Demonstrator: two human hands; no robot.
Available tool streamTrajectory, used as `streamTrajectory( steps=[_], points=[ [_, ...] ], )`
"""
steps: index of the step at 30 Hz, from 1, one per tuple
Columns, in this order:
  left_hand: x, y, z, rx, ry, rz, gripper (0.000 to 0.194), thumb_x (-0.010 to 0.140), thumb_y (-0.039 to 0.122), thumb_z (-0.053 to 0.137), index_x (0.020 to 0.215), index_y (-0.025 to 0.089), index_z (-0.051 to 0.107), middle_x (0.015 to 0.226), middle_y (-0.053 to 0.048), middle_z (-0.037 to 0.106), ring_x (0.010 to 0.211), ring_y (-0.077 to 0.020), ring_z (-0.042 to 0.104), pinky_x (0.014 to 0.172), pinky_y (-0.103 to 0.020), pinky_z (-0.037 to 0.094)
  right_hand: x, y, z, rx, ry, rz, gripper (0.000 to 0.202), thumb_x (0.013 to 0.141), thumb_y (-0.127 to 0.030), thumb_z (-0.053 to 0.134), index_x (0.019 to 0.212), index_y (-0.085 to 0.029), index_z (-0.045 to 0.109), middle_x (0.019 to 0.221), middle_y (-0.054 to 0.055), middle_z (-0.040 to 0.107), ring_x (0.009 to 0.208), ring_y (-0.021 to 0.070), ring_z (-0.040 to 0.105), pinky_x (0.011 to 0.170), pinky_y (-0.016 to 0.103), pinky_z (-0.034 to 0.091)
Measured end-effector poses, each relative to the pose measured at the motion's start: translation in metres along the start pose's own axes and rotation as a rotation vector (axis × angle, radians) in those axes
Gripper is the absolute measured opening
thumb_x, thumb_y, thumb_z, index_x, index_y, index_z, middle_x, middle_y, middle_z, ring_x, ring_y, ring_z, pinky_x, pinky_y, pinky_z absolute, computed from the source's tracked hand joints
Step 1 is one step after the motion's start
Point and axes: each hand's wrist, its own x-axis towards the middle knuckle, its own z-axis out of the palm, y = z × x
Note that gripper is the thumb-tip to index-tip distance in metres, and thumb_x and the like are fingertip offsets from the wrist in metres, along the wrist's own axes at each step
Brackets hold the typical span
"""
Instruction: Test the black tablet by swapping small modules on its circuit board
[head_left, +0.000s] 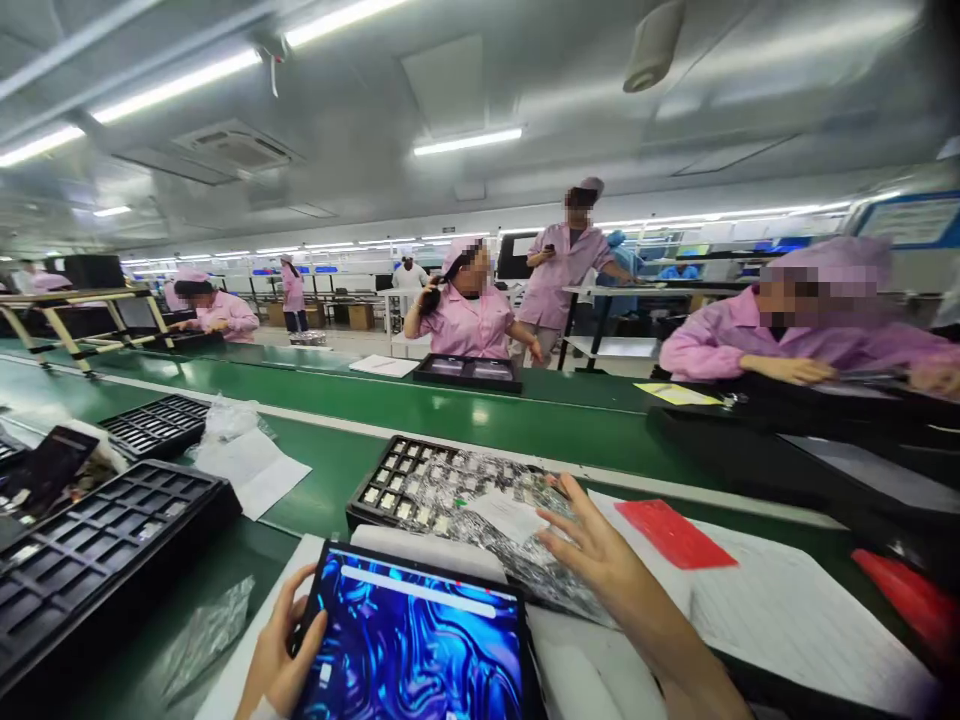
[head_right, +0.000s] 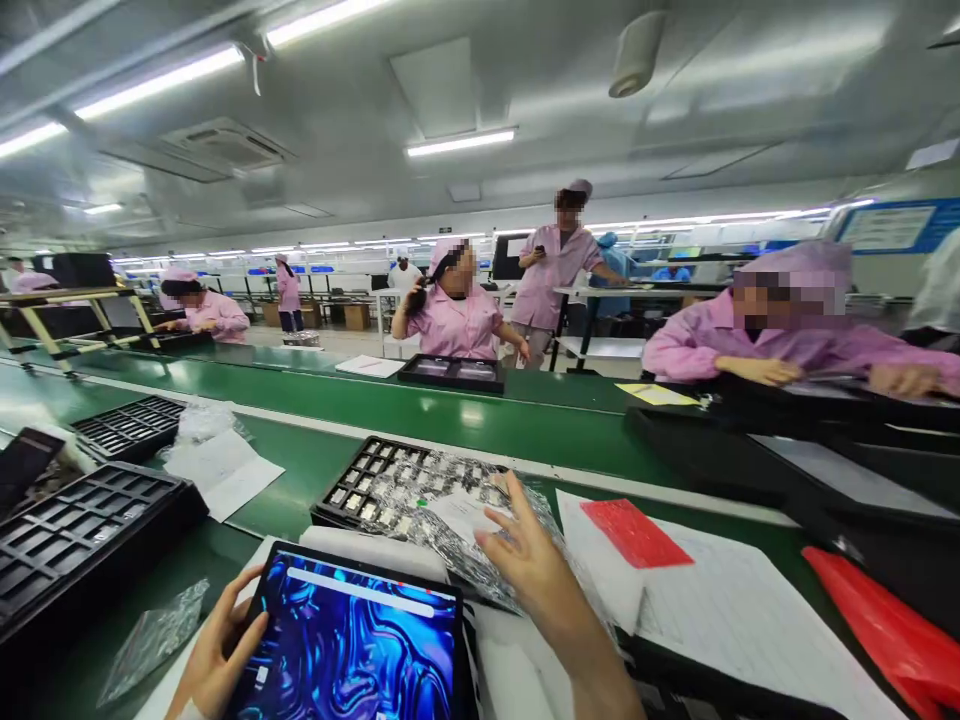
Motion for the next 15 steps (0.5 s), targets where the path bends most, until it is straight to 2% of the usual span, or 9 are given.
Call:
streamTrajectory(
  steps=[2, 6, 8, 10, 13, 15],
  points=[
    [0.000, -0.003, 0.001, -0.019, 0.000, 0.012, 0.076, 0.071, 0.067, 0.060, 0.126, 0.016, 0.042, 0.086, -0.008, 0.067, 0.072, -0.0225, 0.064, 0.070, -0.030, 0.053, -0.001, 0.006, -0.005, -0.063, -0.034, -0.045, 0.096, 0.078, -0.050, 0.065, 0.148, -0.029, 0.004, 0.153, 0.008, 0.014, 0.132, 0.0289, 0.034, 0.104, 0.044, 0.036],
    [0.000, -0.004, 0.001, 0.010, -0.033, 0.015, 0.080, 0.068, 0.069, 0.062, 0.126, 0.017, 0.041, 0.086, -0.008, 0.067, 0.078, -0.0240, 0.065, 0.073, -0.030, 0.053, -0.004, 0.010, -0.001, -0.133, -0.216, -0.056, 0.095, 0.076, -0.043, 0.070, 0.148, -0.027, 0.009, 0.152, 0.010, 0.018, 0.134, 0.0289, 0.031, 0.109, 0.046, 0.026],
    [0.001, -0.003, -0.002, 0.012, -0.082, -0.012, 0.086, 0.067, 0.072, 0.061, 0.129, 0.017, 0.037, 0.090, -0.009, 0.067, 0.081, -0.0242, 0.065, 0.073, -0.029, 0.053, -0.003, 0.008, 0.003, -0.134, -0.284, -0.004, 0.099, 0.074, -0.043, 0.072, 0.148, -0.023, 0.009, 0.150, 0.013, 0.022, 0.133, 0.0287, 0.032, 0.109, 0.045, 0.026],
    [0.003, -0.003, -0.005, -0.020, -0.138, -0.059, 0.091, 0.068, 0.075, 0.058, 0.133, 0.017, 0.031, 0.095, -0.010, 0.067, 0.084, -0.0236, 0.064, 0.074, -0.028, 0.052, -0.002, 0.005, 0.006, -0.130, -0.345, 0.025, 0.101, 0.073, -0.042, 0.073, 0.148, -0.019, 0.009, 0.150, 0.015, 0.021, 0.133, 0.0269, 0.032, 0.109, 0.042, 0.026],
    [0.005, -0.002, -0.009, -0.072, -0.183, -0.110, 0.093, 0.068, 0.075, 0.057, 0.136, 0.018, 0.029, 0.103, -0.009, 0.066, 0.092, -0.0225, 0.063, 0.080, -0.026, 0.052, -0.001, 0.001, 0.007, -0.102, -0.411, 0.017, 0.099, 0.074, -0.040, 0.073, 0.148, -0.019, 0.010, 0.152, 0.014, 0.010, 0.134, 0.0231, 0.032, 0.108, 0.037, 0.027],
    [0.005, -0.001, -0.011, -0.083, -0.193, -0.125, 0.089, 0.070, 0.074, 0.056, 0.136, 0.020, 0.030, 0.105, -0.008, 0.065, 0.095, -0.0221, 0.063, 0.082, -0.025, 0.052, -0.001, 0.001, 0.006, -0.092, -0.408, -0.001, 0.098, 0.073, -0.039, 0.075, 0.147, -0.021, 0.013, 0.152, 0.013, 0.009, 0.133, 0.0224, 0.033, 0.108, 0.036, 0.027]
  ],
)
